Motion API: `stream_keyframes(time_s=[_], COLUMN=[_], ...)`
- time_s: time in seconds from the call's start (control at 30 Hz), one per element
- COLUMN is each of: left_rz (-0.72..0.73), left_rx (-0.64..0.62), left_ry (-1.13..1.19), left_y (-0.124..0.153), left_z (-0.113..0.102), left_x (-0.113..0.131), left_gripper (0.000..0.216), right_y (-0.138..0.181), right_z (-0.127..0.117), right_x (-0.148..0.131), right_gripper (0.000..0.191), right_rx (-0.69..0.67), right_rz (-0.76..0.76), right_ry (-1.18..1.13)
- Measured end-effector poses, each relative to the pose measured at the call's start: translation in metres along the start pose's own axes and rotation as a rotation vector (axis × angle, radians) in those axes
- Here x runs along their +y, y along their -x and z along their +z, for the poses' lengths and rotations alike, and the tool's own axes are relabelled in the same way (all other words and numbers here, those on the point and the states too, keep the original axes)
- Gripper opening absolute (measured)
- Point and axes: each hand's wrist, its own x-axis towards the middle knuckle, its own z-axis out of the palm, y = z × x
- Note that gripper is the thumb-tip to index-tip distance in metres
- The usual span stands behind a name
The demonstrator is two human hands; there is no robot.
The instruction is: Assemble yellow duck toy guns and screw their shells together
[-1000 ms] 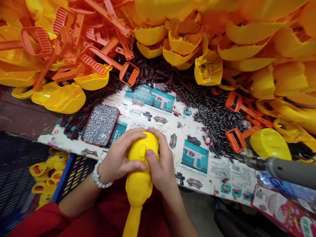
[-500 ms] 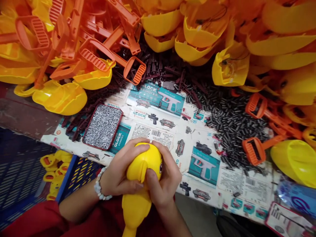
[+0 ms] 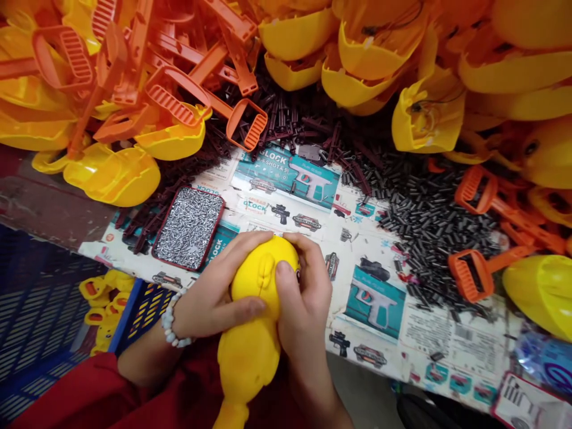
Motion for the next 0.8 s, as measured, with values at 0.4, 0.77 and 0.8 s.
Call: stream_keyframes(time_s=[0.4,0.77,0.8], left_rz=[-0.063,-0.008,-0.004], left_rx=[0.07,0.119,0.119], left_ry=[0.137,0.132,0.107], left_y=[0.014,0.015,0.014], left_z=[0.001,0.001,-0.001], left_x=[-0.001,0.002,0.004], left_gripper=[0.066,0.053,0.049], right_y=[0.013,0.016,0.014], right_z=[-0.002,-0.002,-0.003], right_x=[-0.005,0.0,0.0], right_gripper=[0.033,0.024,0.024], right_rx=[-0.234,-0.17,-0.198], right_rz=[-0.076,-0.083,-0.054], right_ry=[0.092,0.028,-0.004])
